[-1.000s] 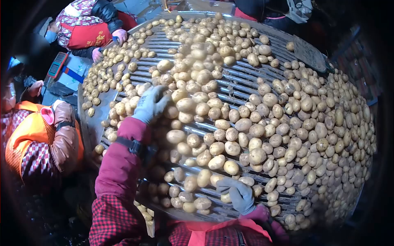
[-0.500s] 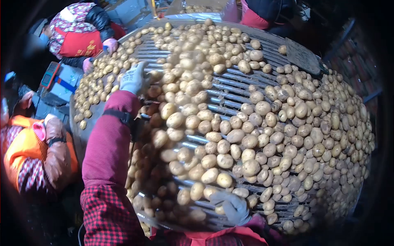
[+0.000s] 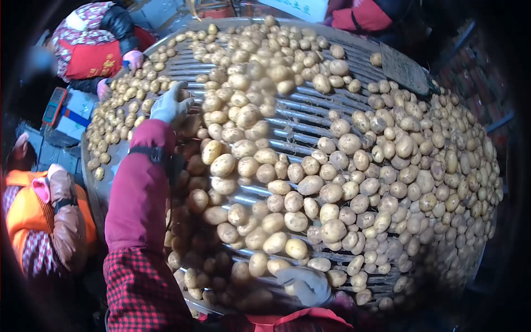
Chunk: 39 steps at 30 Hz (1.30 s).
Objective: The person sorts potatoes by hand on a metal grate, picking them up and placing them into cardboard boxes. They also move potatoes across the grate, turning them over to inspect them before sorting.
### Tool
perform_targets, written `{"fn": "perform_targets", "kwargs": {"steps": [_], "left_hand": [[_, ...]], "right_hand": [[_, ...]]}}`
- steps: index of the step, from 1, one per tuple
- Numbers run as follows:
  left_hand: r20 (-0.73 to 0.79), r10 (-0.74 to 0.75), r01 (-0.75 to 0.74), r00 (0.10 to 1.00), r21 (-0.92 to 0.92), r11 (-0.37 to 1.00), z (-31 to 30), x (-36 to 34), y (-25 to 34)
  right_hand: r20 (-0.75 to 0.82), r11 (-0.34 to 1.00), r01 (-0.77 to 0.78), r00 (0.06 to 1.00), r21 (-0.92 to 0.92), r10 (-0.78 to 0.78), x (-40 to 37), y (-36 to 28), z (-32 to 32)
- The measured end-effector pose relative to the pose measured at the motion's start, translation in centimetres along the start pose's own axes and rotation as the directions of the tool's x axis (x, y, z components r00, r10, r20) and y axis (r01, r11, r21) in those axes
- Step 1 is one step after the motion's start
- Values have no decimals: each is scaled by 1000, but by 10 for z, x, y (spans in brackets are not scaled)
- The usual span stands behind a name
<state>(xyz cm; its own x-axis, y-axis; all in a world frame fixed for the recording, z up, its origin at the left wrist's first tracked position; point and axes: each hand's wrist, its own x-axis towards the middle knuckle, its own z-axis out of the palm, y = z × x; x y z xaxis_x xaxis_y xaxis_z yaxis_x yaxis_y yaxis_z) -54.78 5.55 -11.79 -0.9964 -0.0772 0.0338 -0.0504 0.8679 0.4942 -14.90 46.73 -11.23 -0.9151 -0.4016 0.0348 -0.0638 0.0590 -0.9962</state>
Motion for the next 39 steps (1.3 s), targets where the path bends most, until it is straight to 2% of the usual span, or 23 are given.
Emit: {"fn": "perform_targets", "kwargs": {"steps": [1,2,3,5,6,8,9,12,13,16,17,19,22,23,27,29,31,33,34,35,36,37,39], "left_hand": [[-34,-3,-11,999,-394,919,-1,-8,-16],[-68,-6,-45,998,-722,690,-7,-20,-22],[-133,25,-118,991,-764,635,-28,-49,-9],[110,68,82,992,-943,321,-66,-108,-11],[80,-41,85,996,-987,135,-73,-140,3],[49,-111,43,993,-997,-58,-81,-201,19],[34,-67,31,997,-998,-56,-85,-229,19],[-50,-169,-73,984,-988,-137,-86,-303,26],[-82,-242,-77,967,-997,31,-90,-333,27],[-123,-311,-102,942,-991,83,-93,-416,0],[-229,-391,-93,892,-937,337,-93,-442,-12],[-299,-534,-220,791,-953,207,-94,-491,-25],[-334,-712,-61,618,-923,381,-89,-570,-65],[-268,-811,44,519,-940,338,-93,-583,-60],[-286,-822,72,493,-928,366,-39,-648,-198],[-262,-892,139,369,-933,331,-44,-636,-167],[-284,-906,382,314,-836,394,-38,-633,-160],[-540,-653,490,531,-433,757,-40,-611,-131],[-636,-466,461,615,-190,867,-45,-589,-101],[-635,-384,296,671,-245,923,-46,-563,-60],[-575,-183,167,797,-82,983,-54,-543,-17],[-541,19,-79,841,-87,993,-39,-529,-3],[-300,357,-384,885,-36,923,-33,-492,68]], "right_hand": [[1,1000,-17,1000,5,17,-1,-2,-1],[3,999,-35,999,13,35,-3,-4,0],[10,998,-55,998,22,55,-4,-5,2],[-68,993,-86,993,85,92,-9,0,12],[-90,987,-115,988,108,125,-10,-2,16],[-96,972,-165,978,167,183,-12,-5,18],[-121,962,-166,973,216,195,-13,-3,23],[-152,976,-133,975,172,160,-19,18,24],[-152,987,-90,982,131,110,-20,26,23],[-168,987,-67,981,143,91,-17,31,22],[-176,985,-69,980,158,97,-17,34,22],[-189,976,-114,971,186,149,-14,29,24],[-194,975,-74,974,211,116,-13,31,28],[-216,968,-92,966,233,143,-13,35,26],[-190,972,-76,974,222,120,-14,26,26],[-184,973,-109,972,204,147,-13,16,27],[-199,970,-85,971,228,132,-15,12,29],[-211,971,-65,971,232,116,-16,10,30],[-219,973,-59,970,223,109,-16,9,31],[-227,975,-54,968,215,104,-18,9,31],[-228,987,-32,971,154,67,-19,12,30],[-229,989,-66,969,130,95,-19,6,30],[-209,988,-49,975,148,79,-23,8,28]]}}
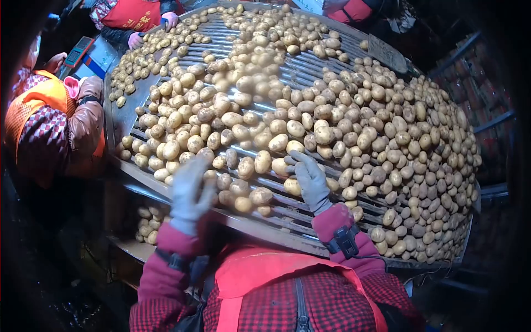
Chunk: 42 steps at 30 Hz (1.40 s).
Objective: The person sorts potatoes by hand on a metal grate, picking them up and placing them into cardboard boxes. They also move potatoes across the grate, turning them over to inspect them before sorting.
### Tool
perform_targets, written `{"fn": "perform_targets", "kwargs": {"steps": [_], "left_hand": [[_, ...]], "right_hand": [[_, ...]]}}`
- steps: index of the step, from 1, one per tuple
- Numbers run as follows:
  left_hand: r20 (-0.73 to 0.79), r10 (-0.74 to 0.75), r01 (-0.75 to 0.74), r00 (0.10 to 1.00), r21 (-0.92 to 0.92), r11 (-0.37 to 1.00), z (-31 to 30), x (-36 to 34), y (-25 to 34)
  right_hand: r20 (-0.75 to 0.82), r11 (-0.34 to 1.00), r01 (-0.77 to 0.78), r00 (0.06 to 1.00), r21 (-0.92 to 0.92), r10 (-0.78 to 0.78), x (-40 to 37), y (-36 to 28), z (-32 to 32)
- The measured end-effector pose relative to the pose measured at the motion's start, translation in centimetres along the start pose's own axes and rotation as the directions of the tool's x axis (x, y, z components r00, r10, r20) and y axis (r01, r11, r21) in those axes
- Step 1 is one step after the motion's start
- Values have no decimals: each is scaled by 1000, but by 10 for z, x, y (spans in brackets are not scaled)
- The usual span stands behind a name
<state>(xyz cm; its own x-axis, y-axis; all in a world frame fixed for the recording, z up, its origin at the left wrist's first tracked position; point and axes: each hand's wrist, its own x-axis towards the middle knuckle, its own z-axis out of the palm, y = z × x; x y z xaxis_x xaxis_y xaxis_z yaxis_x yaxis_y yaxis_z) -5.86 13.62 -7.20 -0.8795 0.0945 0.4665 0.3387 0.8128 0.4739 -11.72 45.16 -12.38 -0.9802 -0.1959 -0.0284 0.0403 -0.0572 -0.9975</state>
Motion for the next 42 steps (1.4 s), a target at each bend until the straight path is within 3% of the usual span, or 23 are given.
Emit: {"fn": "perform_targets", "kwargs": {"steps": [2,6,7,9,12,15,19,23,28,32,33,36,37,38,40,42], "left_hand": [[101,123,-127,987,35,991,29,28,20],[393,4,-109,919,245,963,91,81,-5],[501,-80,-56,862,250,967,95,99,-5],[689,-241,48,683,287,957,91,128,8],[670,-146,-111,728,325,939,100,120,2],[669,-279,-59,689,435,899,106,120,11],[659,-374,-42,653,524,851,112,123,20],[703,-288,-144,650,486,862,111,120,16],[618,-324,-96,716,547,832,122,113,17],[580,-344,-10,738,519,855,123,115,4],[568,-323,-8,757,503,864,119,117,3],[475,-238,144,848,225,964,93,111,16],[455,-133,102,881,93,990,87,108,27],[428,-37,56,903,-32,998,82,105,40],[463,258,-172,848,-221,960,68,108,66],[403,340,-216,850,-321,922,66,119,87]], "right_hand": [[-44,1000,-30,999,-8,30,-9,-2,-1],[-100,997,-76,992,20,77,-37,-22,-11],[-103,988,-97,989,122,110,-44,-26,-12],[-126,982,-127,981,142,145,-53,-35,-11],[-99,923,-196,966,332,240,-56,-59,-5],[-36,935,-220,970,278,239,-56,-45,-10],[6,885,-253,962,390,272,-51,-29,-17],[95,899,-262,965,351,244,-51,-30,-18],[161,868,-305,952,392,262,-51,-26,-18],[183,722,-407,911,559,371,-48,-31,-17],[217,729,-401,916,555,338,-47,-33,-18],[186,614,-491,850,618,492,-41,-54,-11],[183,717,-434,896,546,404,-40,-46,-11],[162,655,-421,893,627,419,-36,-52,-4],[254,458,-419,890,784,378,-30,-52,9],[180,644,-348,932,682,314,-26,-38,10]]}}
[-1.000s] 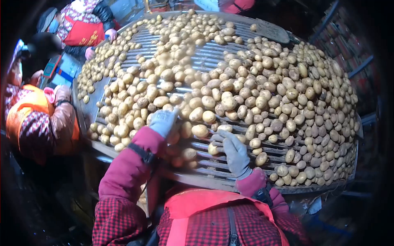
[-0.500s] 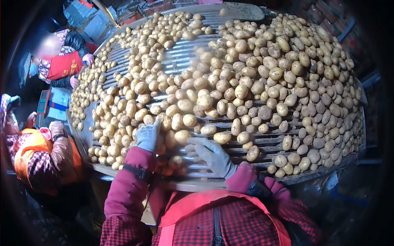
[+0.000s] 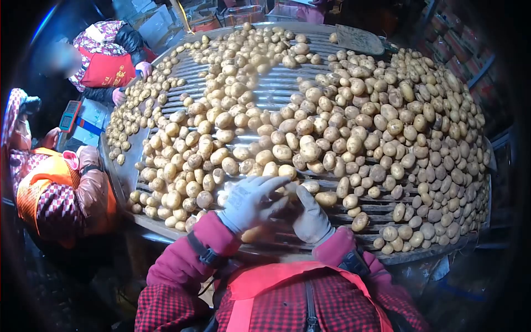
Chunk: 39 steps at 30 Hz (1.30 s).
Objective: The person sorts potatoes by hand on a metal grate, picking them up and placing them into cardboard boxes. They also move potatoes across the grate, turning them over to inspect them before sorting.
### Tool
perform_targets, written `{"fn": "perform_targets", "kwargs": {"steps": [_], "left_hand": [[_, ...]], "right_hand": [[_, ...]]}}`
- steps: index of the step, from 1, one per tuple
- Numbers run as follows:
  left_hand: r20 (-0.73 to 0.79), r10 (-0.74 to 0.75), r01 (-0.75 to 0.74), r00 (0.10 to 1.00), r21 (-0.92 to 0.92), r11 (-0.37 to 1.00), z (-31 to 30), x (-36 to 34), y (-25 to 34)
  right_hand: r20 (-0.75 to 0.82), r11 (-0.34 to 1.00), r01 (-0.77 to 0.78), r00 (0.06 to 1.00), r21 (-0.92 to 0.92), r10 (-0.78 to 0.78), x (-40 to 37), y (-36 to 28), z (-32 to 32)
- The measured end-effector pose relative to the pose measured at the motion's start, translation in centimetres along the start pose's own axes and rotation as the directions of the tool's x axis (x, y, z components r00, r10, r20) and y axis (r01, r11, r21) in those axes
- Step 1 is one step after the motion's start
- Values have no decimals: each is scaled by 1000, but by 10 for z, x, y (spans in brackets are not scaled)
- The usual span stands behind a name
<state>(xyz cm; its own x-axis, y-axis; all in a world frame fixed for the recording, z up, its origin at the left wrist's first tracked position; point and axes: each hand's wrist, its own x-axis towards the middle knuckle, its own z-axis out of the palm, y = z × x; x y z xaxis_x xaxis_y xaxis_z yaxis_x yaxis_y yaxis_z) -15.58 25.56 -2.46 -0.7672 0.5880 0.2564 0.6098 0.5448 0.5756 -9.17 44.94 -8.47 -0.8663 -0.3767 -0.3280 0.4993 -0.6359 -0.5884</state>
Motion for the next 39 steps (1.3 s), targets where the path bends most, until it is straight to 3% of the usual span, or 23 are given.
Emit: {"fn": "perform_targets", "kwargs": {"steps": [1,3,4,5,6,7,9,10,14,15,17,22,24,25,26,28,29,30,31,33,34,37,39], "left_hand": [[-125,98,-100,987,-6,995,3,9,-14],[-190,84,-58,978,139,989,0,32,-42],[-208,79,-24,975,258,966,3,43,-65],[-177,95,-27,980,355,934,10,53,-95],[-146,111,-34,983,449,893,14,67,-119],[-61,12,18,998,466,885,9,83,-125],[-4,-110,96,994,520,849,3,105,-139],[13,-168,131,986,570,811,1,114,-148],[59,-133,72,989,597,799,-9,123,-203],[31,-75,38,997,629,776,3,122,-212],[-113,-101,152,988,680,718,-9,128,-241],[-217,-168,273,962,695,665,-48,134,-267],[-320,-277,423,906,670,609,-60,131,-299],[-410,-392,559,824,701,442,-58,132,-313],[-455,-310,548,834,747,377,-55,128,-314],[-212,-242,320,947,690,649,-60,134,-265],[-58,-214,206,975,599,774,-63,140,-240],[-14,-38,39,999,609,793,-46,149,-241],[83,-74,2,994,651,759,-31,148,-238],[319,-375,93,870,641,762,-16,170,-226],[281,-460,234,843,578,782,-6,181,-228],[139,-298,116,944,708,696,6,172,-238],[-39,-205,201,978,443,873,2,145,-231]], "right_hand": [[-2,994,53,999,-98,-53,5,4,-4],[64,928,-132,991,350,117,4,-10,-16],[116,885,-162,986,436,124,5,-6,-32],[-82,975,-101,989,199,119,3,-5,-20],[-176,994,-96,979,55,104,3,-10,-14],[-202,997,-78,977,-22,72,2,-11,-14],[-207,993,-91,973,78,105,5,-8,-16],[-211,965,-119,963,235,170,9,-7,-21],[-223,968,-156,954,197,199,8,-14,-23],[-240,970,-165,949,176,204,8,-14,-23],[-270,974,-184,939,132,214,8,-15,-24],[-310,964,-239,913,114,263,10,-24,-16],[-297,968,-219,922,122,246,12,-25,-17],[-284,969,-206,929,138,238,11,-24,-17],[-270,969,-197,935,151,232,10,-23,-18],[-246,986,-145,961,-77,122,9,-19,-21],[-246,987,-144,961,-64,124,9,-18,-21],[-246,988,-143,961,-52,126,9,-17,-21],[-258,983,-166,949,78,181,10,-19,-20],[-261,966,-171,940,195,219,11,-19,-21],[-289,968,-189,929,166,231,13,-21,-19],[-293,977,-173,934,129,204,12,-17,-21],[-309,977,-180,928,114,207,13,-22,-14]]}}
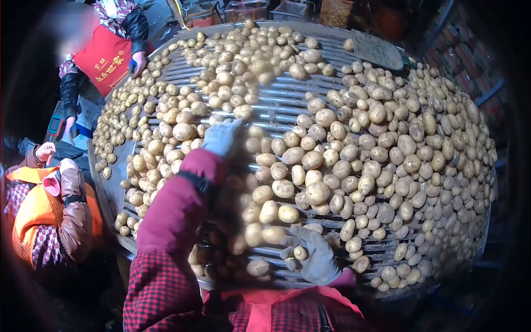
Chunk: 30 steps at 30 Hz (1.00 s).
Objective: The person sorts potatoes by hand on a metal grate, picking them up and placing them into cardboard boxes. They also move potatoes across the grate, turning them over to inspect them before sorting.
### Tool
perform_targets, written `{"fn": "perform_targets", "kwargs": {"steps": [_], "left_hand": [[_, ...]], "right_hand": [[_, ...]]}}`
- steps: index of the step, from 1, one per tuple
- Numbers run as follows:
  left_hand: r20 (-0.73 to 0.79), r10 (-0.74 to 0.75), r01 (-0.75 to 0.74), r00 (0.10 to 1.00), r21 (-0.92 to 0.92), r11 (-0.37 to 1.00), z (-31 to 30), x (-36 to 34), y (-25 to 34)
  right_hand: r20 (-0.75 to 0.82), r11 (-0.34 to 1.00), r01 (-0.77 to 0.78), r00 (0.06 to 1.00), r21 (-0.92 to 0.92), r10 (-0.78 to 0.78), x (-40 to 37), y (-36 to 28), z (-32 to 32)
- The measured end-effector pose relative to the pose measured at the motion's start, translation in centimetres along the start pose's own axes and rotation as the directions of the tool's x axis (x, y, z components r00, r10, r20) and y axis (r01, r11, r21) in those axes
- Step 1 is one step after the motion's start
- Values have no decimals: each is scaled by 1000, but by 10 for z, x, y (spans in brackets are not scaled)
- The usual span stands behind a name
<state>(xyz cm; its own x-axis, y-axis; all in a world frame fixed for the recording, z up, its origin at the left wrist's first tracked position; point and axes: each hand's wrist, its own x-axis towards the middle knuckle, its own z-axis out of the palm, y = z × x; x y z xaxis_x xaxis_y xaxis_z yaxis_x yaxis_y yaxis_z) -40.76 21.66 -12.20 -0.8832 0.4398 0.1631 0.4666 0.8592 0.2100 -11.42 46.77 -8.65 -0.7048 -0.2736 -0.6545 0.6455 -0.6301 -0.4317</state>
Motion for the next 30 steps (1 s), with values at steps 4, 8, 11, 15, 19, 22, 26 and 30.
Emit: {"fn": "perform_targets", "kwargs": {"steps": [4,8,11,15,19,22,26,30], "left_hand": [[37,293,-241,955,-477,845,-56,-64,65],[136,505,-340,852,-590,732,-81,-96,115],[141,270,-181,952,-452,874,-76,-69,74],[276,-152,19,949,433,901,-33,-29,-12],[298,-154,-22,942,513,858,-8,-20,-33],[258,-74,-49,963,440,897,-16,-21,-40],[-29,61,-59,998,68,996,-20,-46,-30],[-202,440,-484,875,-405,776,-60,-86,79]], "right_hand": [[-15,1000,17,1000,-12,-17,0,-3,12],[-124,999,-18,992,44,24,5,-3,13],[23,976,9,1000,218,-14,3,5,0],[90,977,-25,996,212,6,8,10,-22],[41,987,-17,999,159,11,4,8,-14],[-38,992,16,999,126,-12,2,5,-6],[-22,991,69,998,118,-67,2,3,0],[-14,990,102,995,101,-102,0,-4,16]]}}
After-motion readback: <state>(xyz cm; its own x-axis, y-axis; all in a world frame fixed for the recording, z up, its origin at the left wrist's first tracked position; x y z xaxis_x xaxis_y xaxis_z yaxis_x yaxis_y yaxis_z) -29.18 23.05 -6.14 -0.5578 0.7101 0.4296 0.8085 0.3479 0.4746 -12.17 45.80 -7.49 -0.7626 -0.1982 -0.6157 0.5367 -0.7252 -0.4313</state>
